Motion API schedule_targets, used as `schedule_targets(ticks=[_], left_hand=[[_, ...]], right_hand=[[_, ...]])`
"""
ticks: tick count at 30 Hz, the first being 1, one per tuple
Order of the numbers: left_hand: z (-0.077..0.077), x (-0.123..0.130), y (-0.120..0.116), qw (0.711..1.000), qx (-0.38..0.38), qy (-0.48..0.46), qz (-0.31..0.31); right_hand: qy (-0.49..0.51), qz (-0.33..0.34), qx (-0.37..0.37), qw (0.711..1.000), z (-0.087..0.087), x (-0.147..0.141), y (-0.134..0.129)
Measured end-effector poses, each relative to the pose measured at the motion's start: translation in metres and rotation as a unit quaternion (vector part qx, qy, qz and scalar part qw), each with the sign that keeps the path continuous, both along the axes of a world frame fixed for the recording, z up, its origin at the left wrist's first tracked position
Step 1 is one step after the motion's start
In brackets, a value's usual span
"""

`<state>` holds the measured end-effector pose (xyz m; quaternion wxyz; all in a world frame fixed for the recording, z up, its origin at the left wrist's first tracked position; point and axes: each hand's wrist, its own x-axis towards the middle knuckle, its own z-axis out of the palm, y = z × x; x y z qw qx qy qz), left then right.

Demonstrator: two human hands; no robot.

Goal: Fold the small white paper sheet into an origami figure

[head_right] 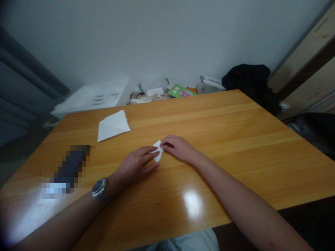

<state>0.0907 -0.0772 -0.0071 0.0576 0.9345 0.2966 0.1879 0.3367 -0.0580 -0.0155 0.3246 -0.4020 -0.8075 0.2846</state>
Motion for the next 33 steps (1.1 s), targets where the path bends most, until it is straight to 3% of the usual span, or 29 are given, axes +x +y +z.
schedule_targets(ticks=[8,20,33], left_hand=[[-0.0014,-0.0036,-0.0030,0.999,-0.026,-0.003,-0.025],[0.0018,-0.0052,-0.0040,0.997,-0.055,0.006,-0.056],[0.0065,-0.0058,-0.0059,0.995,-0.067,0.011,-0.070]], right_hand=[[0.010,-0.032,-0.043,0.999,-0.0035,-0.0045,0.0023],[-0.046,-0.065,0.039,0.996,-0.0085,-0.0061,0.0002],[-0.080,-0.092,0.020,0.992,-0.0054,-0.0095,-0.0010]])
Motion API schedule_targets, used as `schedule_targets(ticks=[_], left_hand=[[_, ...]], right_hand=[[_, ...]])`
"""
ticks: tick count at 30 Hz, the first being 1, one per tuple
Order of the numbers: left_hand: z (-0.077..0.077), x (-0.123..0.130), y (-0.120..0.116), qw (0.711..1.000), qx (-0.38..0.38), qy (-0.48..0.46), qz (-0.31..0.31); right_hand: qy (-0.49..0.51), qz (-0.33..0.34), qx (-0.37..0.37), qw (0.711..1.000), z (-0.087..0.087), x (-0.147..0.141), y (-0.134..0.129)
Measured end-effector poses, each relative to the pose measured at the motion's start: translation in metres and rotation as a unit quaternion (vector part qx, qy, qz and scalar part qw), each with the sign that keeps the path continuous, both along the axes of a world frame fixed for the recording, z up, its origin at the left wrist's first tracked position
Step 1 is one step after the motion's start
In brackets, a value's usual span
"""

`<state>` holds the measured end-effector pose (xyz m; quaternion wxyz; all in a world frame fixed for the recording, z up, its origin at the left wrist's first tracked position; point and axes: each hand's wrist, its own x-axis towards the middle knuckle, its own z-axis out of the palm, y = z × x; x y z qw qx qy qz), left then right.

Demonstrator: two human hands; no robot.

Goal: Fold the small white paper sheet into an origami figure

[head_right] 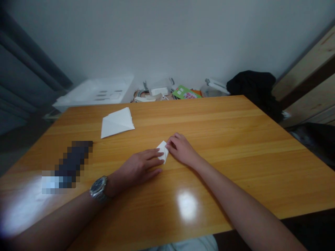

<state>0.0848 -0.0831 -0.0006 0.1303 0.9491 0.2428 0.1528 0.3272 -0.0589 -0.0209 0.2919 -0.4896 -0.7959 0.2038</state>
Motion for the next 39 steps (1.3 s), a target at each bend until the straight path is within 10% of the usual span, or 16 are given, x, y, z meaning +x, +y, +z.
schedule_targets(ticks=[39], left_hand=[[-0.002,-0.005,0.010,0.999,0.020,0.018,-0.029]], right_hand=[[-0.021,-0.038,0.009,0.999,-0.004,-0.005,0.002]])
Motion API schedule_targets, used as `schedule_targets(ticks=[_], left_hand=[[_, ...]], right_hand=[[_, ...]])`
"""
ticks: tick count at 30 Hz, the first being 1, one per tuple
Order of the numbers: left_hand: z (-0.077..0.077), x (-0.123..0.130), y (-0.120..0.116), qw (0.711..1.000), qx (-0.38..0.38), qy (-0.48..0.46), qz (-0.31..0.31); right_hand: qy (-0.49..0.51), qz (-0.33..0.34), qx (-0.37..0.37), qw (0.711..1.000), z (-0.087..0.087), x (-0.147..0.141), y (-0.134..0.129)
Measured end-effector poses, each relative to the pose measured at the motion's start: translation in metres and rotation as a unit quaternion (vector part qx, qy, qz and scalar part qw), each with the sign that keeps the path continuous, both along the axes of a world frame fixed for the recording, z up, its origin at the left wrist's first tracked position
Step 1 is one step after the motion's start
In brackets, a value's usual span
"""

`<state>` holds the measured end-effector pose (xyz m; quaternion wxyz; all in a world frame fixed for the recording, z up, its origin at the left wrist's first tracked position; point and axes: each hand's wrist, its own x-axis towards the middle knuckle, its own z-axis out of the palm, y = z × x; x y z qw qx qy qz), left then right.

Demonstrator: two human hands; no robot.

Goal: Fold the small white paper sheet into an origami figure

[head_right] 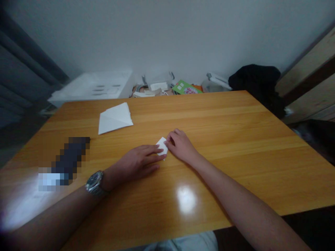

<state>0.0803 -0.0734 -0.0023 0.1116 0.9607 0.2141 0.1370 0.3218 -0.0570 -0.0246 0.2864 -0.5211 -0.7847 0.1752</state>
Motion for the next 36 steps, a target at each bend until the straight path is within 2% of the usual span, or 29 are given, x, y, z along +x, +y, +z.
schedule_targets(ticks=[10,17,36], left_hand=[[0.0048,0.0024,-0.0013,1.000,-0.002,0.015,0.000],[0.0050,0.0010,0.0006,0.999,-0.004,0.012,-0.030],[0.0016,-0.0015,0.0049,0.999,-0.006,-0.003,-0.042]], right_hand=[[0.007,-0.003,0.011,1.000,-0.0029,0.0001,0.0014],[0.004,-0.007,0.004,1.000,0.0001,-0.0011,0.0004],[0.000,-0.011,0.011,1.000,-0.0015,-0.0014,0.0008]])
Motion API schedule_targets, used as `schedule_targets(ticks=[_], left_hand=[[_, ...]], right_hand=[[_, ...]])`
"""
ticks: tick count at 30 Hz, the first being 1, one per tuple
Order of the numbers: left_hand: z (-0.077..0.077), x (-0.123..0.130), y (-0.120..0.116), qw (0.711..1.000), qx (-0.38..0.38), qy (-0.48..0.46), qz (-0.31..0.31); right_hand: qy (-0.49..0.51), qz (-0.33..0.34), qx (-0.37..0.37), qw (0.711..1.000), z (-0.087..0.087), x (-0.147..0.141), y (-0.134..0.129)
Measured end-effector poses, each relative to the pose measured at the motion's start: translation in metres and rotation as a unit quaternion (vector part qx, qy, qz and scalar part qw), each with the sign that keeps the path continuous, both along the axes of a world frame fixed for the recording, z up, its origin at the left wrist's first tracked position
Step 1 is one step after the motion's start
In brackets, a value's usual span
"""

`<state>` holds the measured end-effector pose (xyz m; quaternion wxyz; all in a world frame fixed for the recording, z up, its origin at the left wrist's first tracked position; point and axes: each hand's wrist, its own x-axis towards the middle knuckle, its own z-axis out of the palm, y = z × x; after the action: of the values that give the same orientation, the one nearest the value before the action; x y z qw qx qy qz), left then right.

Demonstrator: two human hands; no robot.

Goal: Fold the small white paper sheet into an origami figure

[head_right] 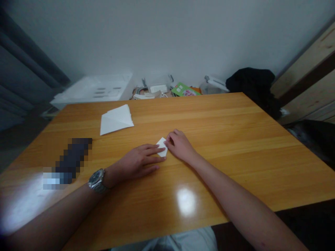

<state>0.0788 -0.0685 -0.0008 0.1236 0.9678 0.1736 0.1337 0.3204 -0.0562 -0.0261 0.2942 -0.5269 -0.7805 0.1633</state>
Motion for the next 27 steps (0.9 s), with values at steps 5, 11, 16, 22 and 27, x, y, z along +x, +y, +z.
schedule_targets(ticks=[5,11,16,22,27], left_hand=[[0.0045,-0.0017,0.0006,1.000,-0.001,0.004,-0.011],[0.0058,-0.0003,-0.0024,0.999,-0.038,0.011,0.004],[0.0011,0.0017,-0.0037,0.999,-0.037,0.012,0.026],[0.0011,0.0026,-0.0019,0.999,-0.029,0.015,0.021],[0.0005,0.0034,-0.0022,0.999,-0.026,0.017,0.025]], right_hand=[[0.007,0.000,0.002,1.000,0.0005,-0.0005,-0.0004],[0.002,0.002,0.004,1.000,0.0009,-0.0008,0.0004],[0.003,0.004,0.000,1.000,0.0016,-0.0009,-0.0003],[-0.020,-0.003,0.019,1.000,-0.0014,-0.0002,-0.0014],[-0.047,-0.013,0.027,0.998,-0.0032,0.0024,-0.0010]])
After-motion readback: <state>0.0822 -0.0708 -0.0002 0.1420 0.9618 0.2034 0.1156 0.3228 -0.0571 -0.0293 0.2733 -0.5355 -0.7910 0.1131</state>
